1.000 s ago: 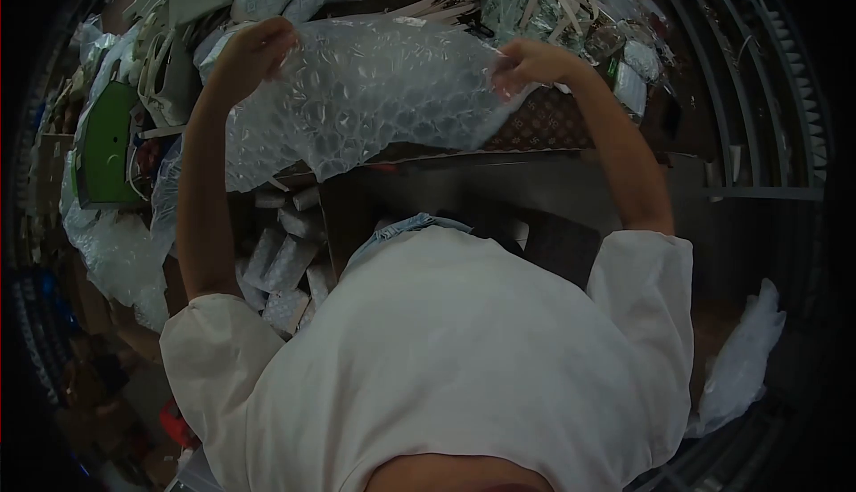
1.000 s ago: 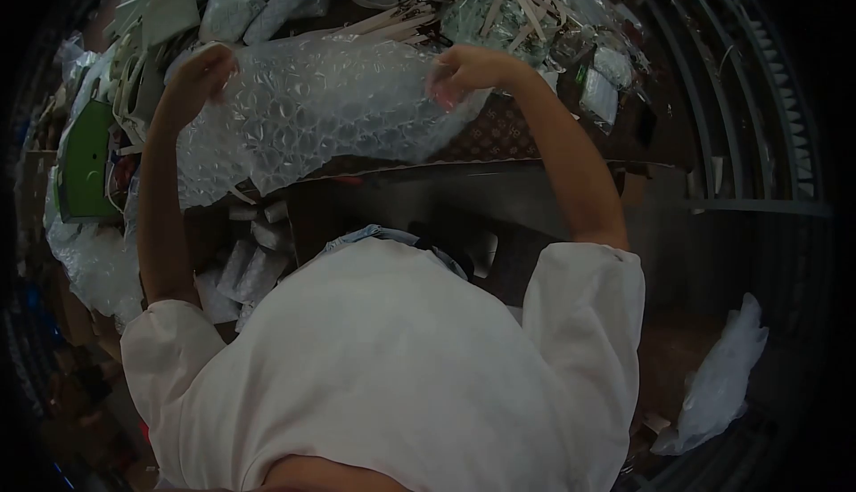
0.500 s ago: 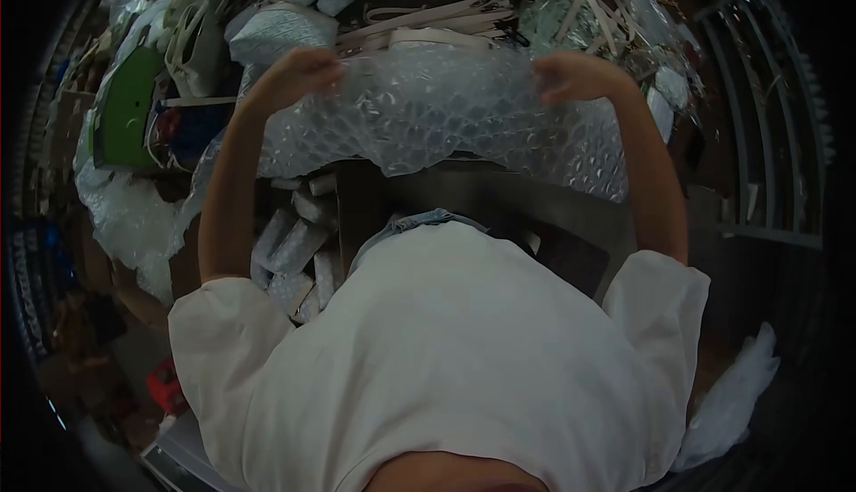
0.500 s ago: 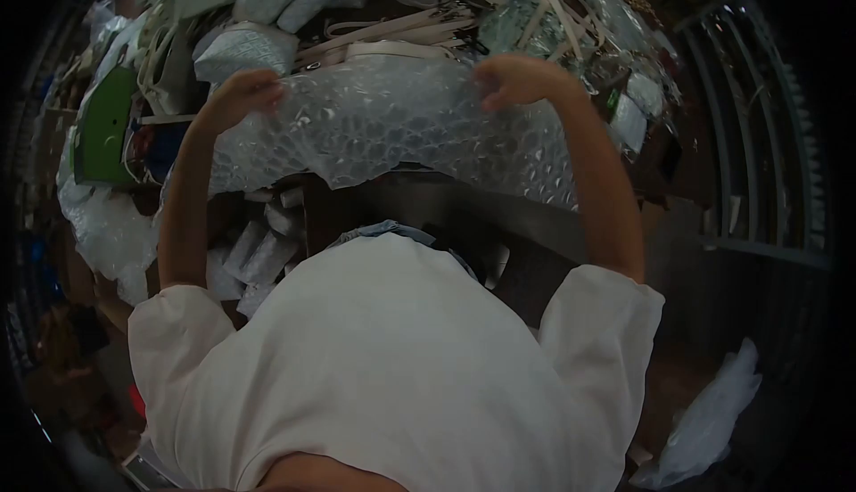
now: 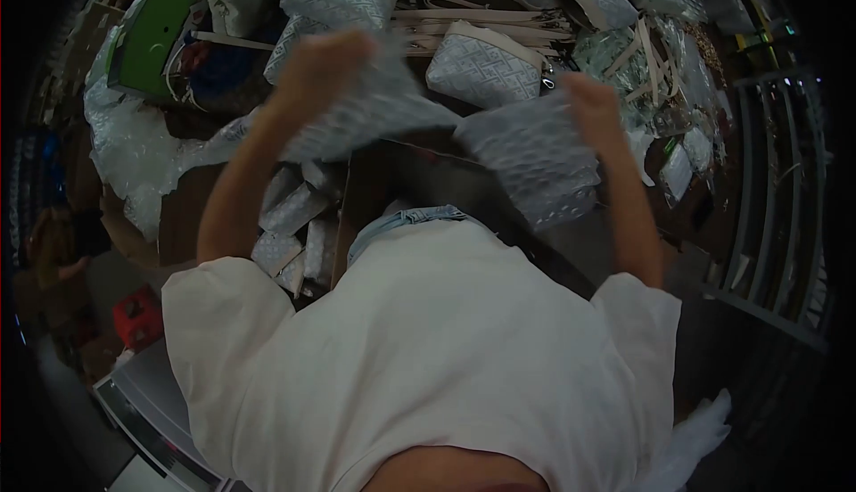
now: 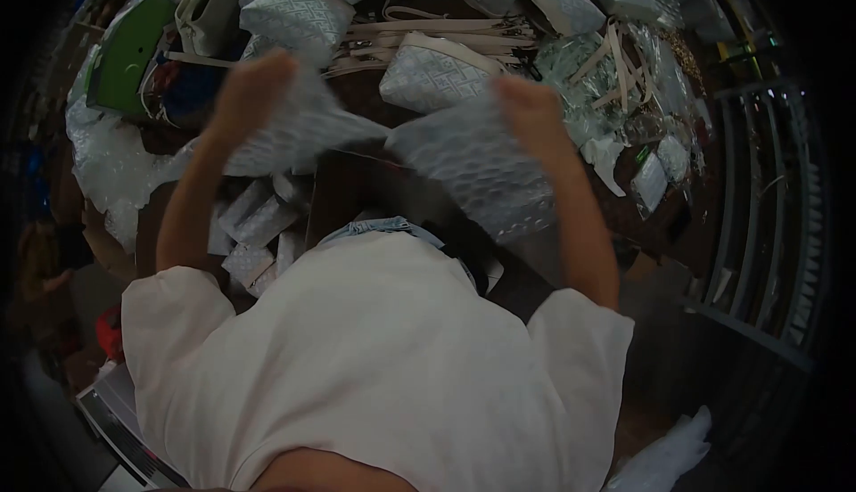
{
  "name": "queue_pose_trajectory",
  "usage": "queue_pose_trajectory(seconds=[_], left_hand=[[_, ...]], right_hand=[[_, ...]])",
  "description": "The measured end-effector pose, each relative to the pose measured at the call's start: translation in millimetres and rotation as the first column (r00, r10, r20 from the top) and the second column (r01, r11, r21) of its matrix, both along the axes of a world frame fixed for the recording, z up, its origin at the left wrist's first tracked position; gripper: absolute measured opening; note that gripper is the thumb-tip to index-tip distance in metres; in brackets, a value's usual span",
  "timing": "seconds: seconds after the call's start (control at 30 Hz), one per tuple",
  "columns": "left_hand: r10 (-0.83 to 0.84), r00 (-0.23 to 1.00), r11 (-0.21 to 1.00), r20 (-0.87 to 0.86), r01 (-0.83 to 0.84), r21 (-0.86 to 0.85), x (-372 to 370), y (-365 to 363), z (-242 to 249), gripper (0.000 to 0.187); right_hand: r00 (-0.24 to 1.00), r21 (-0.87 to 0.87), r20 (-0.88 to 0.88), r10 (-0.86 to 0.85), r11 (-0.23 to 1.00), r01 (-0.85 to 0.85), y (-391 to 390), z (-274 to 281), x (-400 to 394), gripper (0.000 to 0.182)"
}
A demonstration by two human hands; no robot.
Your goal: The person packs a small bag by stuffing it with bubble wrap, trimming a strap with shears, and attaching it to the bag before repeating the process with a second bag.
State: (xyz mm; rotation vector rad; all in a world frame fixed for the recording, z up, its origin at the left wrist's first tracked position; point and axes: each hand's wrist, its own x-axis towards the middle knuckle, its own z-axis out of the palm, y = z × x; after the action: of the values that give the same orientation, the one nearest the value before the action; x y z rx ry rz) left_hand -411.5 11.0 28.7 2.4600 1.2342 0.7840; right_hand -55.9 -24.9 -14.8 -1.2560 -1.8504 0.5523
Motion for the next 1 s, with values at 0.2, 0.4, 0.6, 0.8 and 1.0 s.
queue_pose_trajectory(seconds=[0.2, 0.4, 0.6, 0.8, 1.0], left_hand=[[-0.164, 0.986, 0.986, -0.011, 0.164, 0.022, 20, 1, 7, 0.013], [-0.336, 0.942, 0.939, 0.008, 0.334, 0.085, 98, -17, 1, 0.021], [0.05, 0.949, 0.973, -0.312, -0.117, -0.2, -20, -1, -25, 0.048], [-0.027, 0.978, 0.685, 0.208, 0.17, -0.708, -72, 31, -30, 0.018], [-0.054, 0.998, 0.72, -0.013, 0.03, -0.694, -23, 30, 7, 0.02]], right_hand=[[0.999, -0.23, 0.053, 0.006, 0.973, 0.006, -24, 70, -14, 0.026], [0.967, -0.512, 0.187, 0.17, 0.857, -0.051, -11, 65, -40, 0.019], [0.92, -0.509, 0.081, -0.383, 0.778, 0.368, -21, 105, 141, 0.027], [0.891, -0.532, 0.407, -0.204, 0.739, 0.412, -13, 107, 238, 0.033], [0.923, -0.332, 0.355, -0.146, 0.904, 0.27, -3, 154, 89, 0.021]])
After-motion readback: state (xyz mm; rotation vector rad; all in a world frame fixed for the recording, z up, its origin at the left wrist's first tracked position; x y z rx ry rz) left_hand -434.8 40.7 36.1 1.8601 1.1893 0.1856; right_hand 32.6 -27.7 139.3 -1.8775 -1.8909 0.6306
